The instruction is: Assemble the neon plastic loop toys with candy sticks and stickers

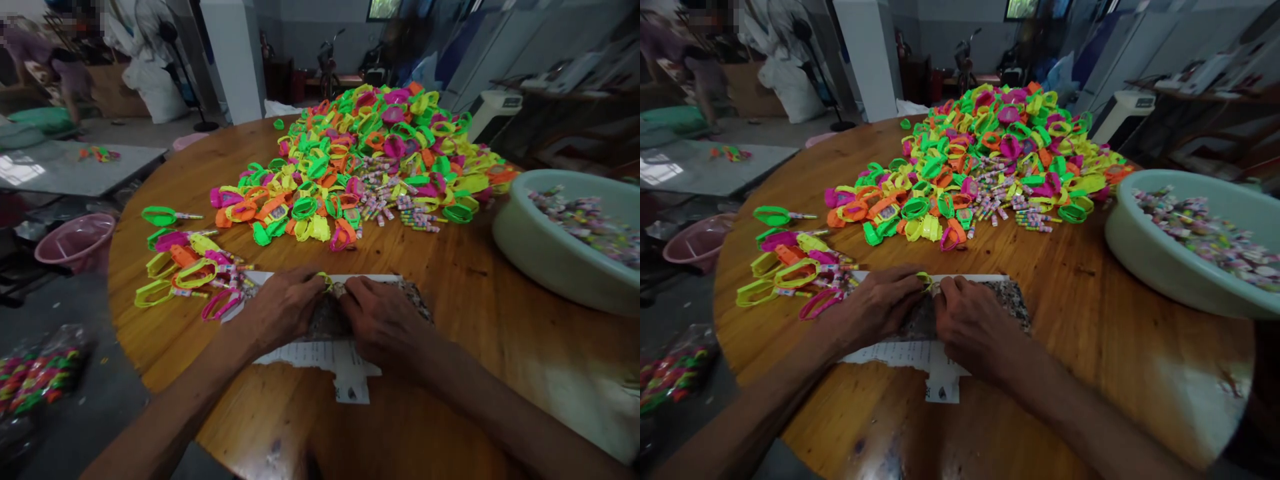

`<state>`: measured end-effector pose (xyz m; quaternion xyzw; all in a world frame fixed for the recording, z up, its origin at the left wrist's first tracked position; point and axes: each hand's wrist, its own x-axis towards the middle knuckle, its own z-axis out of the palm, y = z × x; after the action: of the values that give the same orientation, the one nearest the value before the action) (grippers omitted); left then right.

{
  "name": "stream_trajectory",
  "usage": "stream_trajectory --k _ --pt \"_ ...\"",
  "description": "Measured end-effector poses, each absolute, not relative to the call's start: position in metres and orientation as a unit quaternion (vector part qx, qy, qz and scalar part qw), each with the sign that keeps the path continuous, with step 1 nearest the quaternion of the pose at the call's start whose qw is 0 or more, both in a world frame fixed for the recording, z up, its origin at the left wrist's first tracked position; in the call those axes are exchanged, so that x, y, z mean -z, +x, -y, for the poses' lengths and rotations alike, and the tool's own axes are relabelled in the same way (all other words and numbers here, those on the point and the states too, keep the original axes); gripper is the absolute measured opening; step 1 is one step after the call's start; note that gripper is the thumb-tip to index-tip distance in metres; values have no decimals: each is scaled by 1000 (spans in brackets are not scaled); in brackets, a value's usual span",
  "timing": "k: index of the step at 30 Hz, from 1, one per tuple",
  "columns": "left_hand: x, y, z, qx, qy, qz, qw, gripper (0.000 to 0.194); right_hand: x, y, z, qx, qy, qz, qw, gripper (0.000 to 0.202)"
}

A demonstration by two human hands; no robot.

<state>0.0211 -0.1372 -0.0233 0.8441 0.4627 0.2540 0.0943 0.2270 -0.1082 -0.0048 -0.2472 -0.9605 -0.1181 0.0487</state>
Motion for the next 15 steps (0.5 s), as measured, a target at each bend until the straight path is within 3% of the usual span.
stream_trajectory --k 9,15 --pt "20 19 139 -204 846 -487 70 13 16 223 109 139 -209 967 51 14" --pt "19 25 144 -200 842 -500 38 10 0 216 103 50 -234 970 48 11"
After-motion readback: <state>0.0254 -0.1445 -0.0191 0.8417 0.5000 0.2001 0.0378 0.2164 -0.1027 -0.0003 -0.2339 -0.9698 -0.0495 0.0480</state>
